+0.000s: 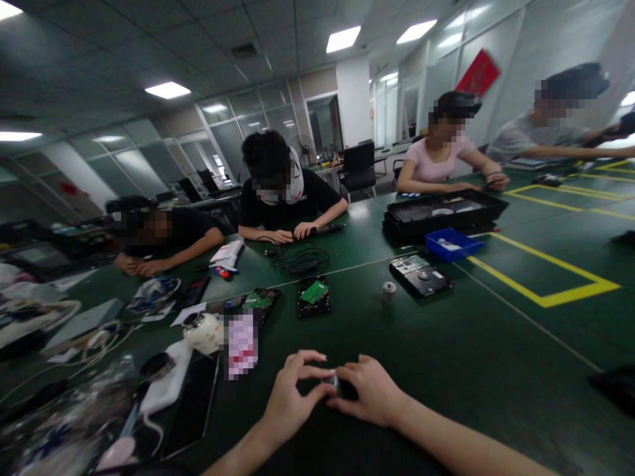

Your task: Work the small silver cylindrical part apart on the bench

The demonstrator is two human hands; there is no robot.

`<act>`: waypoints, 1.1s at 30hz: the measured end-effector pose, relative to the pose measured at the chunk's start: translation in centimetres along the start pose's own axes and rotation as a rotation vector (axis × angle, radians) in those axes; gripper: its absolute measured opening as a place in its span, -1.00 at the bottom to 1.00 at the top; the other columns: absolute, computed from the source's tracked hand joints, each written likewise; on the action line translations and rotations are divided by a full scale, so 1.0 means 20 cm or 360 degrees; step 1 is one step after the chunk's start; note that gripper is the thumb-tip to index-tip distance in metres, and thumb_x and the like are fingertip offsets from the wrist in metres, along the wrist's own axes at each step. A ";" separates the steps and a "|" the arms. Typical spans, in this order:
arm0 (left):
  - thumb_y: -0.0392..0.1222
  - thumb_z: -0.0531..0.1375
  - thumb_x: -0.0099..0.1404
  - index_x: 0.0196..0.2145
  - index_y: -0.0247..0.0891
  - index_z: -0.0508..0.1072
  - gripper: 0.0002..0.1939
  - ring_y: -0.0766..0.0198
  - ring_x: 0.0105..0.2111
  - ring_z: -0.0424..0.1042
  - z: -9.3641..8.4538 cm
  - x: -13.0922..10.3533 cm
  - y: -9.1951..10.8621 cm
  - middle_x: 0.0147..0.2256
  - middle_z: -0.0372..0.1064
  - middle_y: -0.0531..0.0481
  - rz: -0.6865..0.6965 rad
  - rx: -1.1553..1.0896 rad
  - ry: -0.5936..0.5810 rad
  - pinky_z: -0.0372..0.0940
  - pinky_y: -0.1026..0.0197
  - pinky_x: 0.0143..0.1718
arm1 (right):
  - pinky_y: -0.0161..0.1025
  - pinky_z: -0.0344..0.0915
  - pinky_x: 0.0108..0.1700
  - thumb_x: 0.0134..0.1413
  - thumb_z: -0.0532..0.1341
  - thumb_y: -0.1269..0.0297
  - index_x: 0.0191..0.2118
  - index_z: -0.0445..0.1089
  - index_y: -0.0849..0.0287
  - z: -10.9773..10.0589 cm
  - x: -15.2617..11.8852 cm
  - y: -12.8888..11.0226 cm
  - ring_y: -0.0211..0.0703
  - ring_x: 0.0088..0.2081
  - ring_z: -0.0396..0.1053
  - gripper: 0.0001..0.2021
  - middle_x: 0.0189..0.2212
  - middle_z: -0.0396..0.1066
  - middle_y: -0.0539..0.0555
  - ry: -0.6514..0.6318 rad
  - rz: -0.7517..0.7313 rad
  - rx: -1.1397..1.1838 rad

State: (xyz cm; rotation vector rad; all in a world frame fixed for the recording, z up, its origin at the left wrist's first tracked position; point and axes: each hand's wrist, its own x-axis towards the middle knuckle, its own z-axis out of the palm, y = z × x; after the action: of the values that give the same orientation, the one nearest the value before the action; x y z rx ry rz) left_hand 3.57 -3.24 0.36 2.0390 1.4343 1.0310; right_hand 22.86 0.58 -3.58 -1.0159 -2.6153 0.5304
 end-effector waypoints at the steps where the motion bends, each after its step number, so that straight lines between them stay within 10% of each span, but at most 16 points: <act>1: -0.28 0.41 0.10 -0.31 -0.10 0.57 -0.82 0.06 -0.13 0.43 -0.01 0.00 0.00 -0.19 0.50 0.00 -0.0036 0.0006 0.0019 0.33 0.02 -0.08 | -0.17 0.14 -0.25 0.16 0.14 -0.04 -0.21 0.43 0.12 0.00 0.00 0.00 -0.07 -0.35 0.43 -0.67 -0.35 0.51 0.07 -0.0005 0.0001 0.0002; 15: -0.39 0.31 0.19 -0.35 -0.12 0.54 -0.84 0.11 -0.18 0.43 -0.02 0.02 0.02 -0.27 0.50 0.04 0.0055 0.0030 0.0041 0.30 0.08 -0.11 | -0.18 0.14 -0.25 0.15 0.15 -0.05 -0.16 0.44 0.12 -0.02 0.00 -0.01 -0.06 -0.35 0.43 -0.65 -0.33 0.51 0.08 -0.0022 0.0001 0.0002; 20: -0.33 0.27 0.26 -0.24 -0.19 0.43 -0.87 0.14 -0.19 0.47 -0.07 0.09 -0.10 -0.28 0.52 0.02 0.0003 0.0009 0.0351 0.24 0.04 -0.05 | -0.18 0.13 -0.27 0.14 0.16 -0.09 -0.05 0.42 0.11 -0.04 0.00 -0.02 -0.06 -0.34 0.42 -0.58 -0.29 0.52 0.07 0.0000 -0.0005 0.0036; 33: -0.30 0.33 0.19 -0.18 -0.12 0.51 -0.77 0.06 -0.04 0.42 -0.02 0.11 -0.32 -0.14 0.53 0.01 -0.0145 0.0296 0.0117 0.17 -0.05 0.02 | -0.19 0.12 -0.26 0.15 0.16 -0.08 -0.04 0.42 0.14 -0.04 0.00 -0.01 -0.06 -0.33 0.43 -0.57 -0.29 0.53 0.09 -0.0009 -0.0002 0.0029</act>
State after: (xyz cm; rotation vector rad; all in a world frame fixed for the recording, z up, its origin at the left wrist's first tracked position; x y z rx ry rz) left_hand -0.19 1.02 -3.27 2.0592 1.7013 0.9763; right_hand 22.96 0.59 -2.80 -1.0085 -2.6107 0.5568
